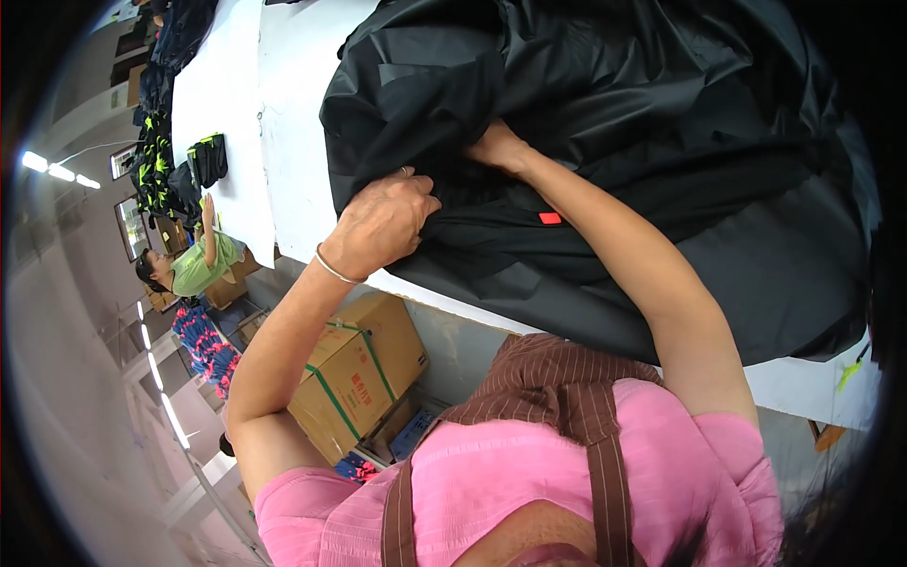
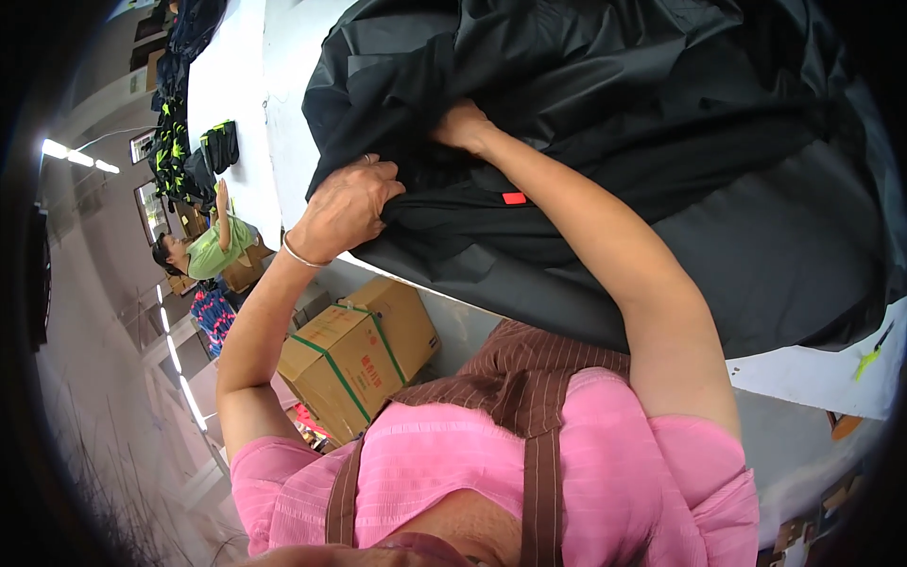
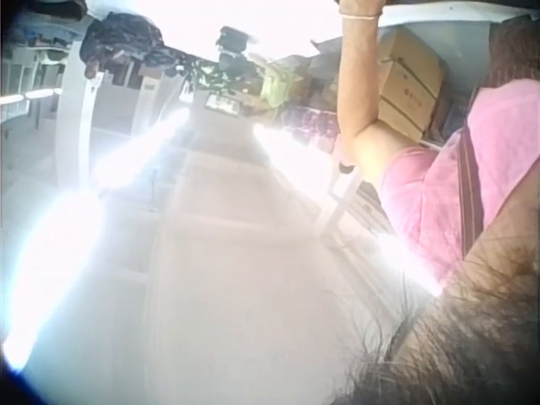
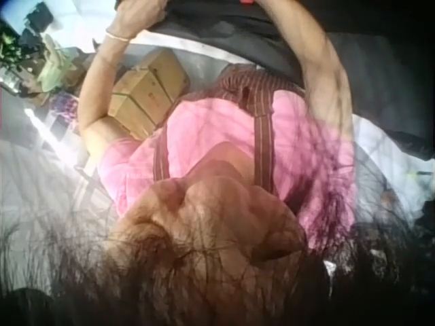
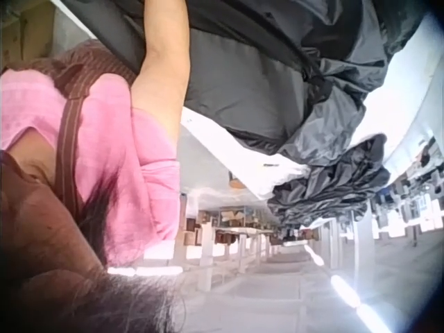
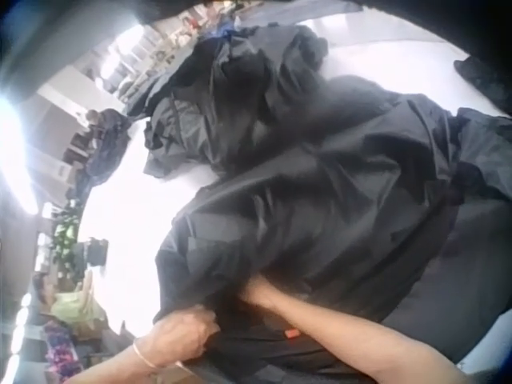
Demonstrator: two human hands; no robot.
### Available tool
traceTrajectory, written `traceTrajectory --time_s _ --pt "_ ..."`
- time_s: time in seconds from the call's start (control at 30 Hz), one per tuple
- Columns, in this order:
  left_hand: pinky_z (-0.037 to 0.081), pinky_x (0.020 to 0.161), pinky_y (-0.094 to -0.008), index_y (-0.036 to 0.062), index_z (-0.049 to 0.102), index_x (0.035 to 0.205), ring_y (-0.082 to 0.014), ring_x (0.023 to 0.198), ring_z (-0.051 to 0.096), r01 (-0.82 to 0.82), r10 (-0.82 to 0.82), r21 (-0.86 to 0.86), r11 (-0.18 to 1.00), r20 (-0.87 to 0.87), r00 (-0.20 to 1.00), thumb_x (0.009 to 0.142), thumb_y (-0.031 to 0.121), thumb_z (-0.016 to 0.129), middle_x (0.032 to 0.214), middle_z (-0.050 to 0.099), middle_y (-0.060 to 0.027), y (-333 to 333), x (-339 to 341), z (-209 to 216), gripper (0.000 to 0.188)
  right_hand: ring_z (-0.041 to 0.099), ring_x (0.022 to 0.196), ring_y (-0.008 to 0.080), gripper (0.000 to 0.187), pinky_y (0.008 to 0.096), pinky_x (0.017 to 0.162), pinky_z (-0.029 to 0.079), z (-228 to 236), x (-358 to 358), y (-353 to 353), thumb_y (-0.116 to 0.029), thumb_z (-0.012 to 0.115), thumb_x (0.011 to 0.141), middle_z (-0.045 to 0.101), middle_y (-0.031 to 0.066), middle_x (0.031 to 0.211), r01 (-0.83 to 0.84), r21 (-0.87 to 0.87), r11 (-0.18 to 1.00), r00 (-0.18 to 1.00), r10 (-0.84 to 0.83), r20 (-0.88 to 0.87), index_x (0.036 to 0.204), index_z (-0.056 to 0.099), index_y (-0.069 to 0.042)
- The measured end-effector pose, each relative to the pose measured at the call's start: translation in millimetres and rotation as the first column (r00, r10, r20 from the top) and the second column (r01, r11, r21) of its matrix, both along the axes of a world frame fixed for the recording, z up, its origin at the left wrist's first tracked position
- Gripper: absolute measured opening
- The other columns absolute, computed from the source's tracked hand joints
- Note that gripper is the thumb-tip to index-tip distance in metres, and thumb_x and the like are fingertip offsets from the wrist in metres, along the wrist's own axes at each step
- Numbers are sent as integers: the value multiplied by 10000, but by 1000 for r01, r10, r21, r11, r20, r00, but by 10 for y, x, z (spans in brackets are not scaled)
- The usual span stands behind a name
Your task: The recorder is inspecting, folding, and trimming threads on black fabric bags at an industrial workbench.
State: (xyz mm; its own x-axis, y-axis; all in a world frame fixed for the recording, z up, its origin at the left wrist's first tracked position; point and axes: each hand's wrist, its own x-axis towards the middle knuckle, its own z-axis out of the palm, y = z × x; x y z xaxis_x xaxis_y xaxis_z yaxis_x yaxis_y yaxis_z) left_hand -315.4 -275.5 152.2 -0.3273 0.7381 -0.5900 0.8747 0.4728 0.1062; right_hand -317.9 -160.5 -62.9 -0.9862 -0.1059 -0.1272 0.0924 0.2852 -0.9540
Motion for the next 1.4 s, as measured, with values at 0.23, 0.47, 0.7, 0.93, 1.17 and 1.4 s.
traceTrajectory --time_s 0.23,0.47,0.7,0.93,1.17,1.4 --pt "505 837 -337 42 689 789 -262 902 596 -32 32 -2 999 -46 998 629 -18 670 838 597 -86 58 26 49 172 668 887 366 411 400 753 537 313 218 237 -231 720 743 654 283 954 368 -264 892 909 -286 302 984 642 93" --pt "487 820 -356 37 667 826 -278 911 567 -41 41 -8 999 -30 999 573 -26 673 845 565 -87 -6 11 17 260 632 941 407 334 444 833 521 655 429 -65 -267 698 774 627 289 977 159 84 984 987 -159 1 930 669 27" --pt "483 813 -351 28 661 813 -280 899 564 -45 45 -27 999 7 999 568 -30 664 837 562 -91 13 18 42 252 647 880 349 187 414 779 512 510 295 -40 -204 581 794 677 165 868 -93 300 949 959 167 -231 837 704 -70" --pt "480 808 -356 17 657 818 -285 886 552 -66 67 -15 998 52 996 548 -37 665 833 552 -102 -8 43 57 276 662 882 289 184 390 804 492 584 248 -126 -216 598 761 699 120 840 -272 510 816 926 365 -91 789 716 -78" --pt "480 808 -361 7 669 860 -290 900 552 -90 92 -40 995 54 994 546 -25 686 850 550 -104 -36 27 64 316 668 901 316 197 413 793 518 495 213 -105 -213 674 711 691 178 839 117 199 973 987 -136 87 771 703 -28" --pt "481 810 -364 9 672 900 -293 902 554 -106 107 -19 994 51 993 540 -34 692 861 551 -101 -64 35 47 363 672 875 346 235 420 786 531 485 204 12 -230 682 714 686 200 894 199 66 978 959 -208 191 803 704 -14"
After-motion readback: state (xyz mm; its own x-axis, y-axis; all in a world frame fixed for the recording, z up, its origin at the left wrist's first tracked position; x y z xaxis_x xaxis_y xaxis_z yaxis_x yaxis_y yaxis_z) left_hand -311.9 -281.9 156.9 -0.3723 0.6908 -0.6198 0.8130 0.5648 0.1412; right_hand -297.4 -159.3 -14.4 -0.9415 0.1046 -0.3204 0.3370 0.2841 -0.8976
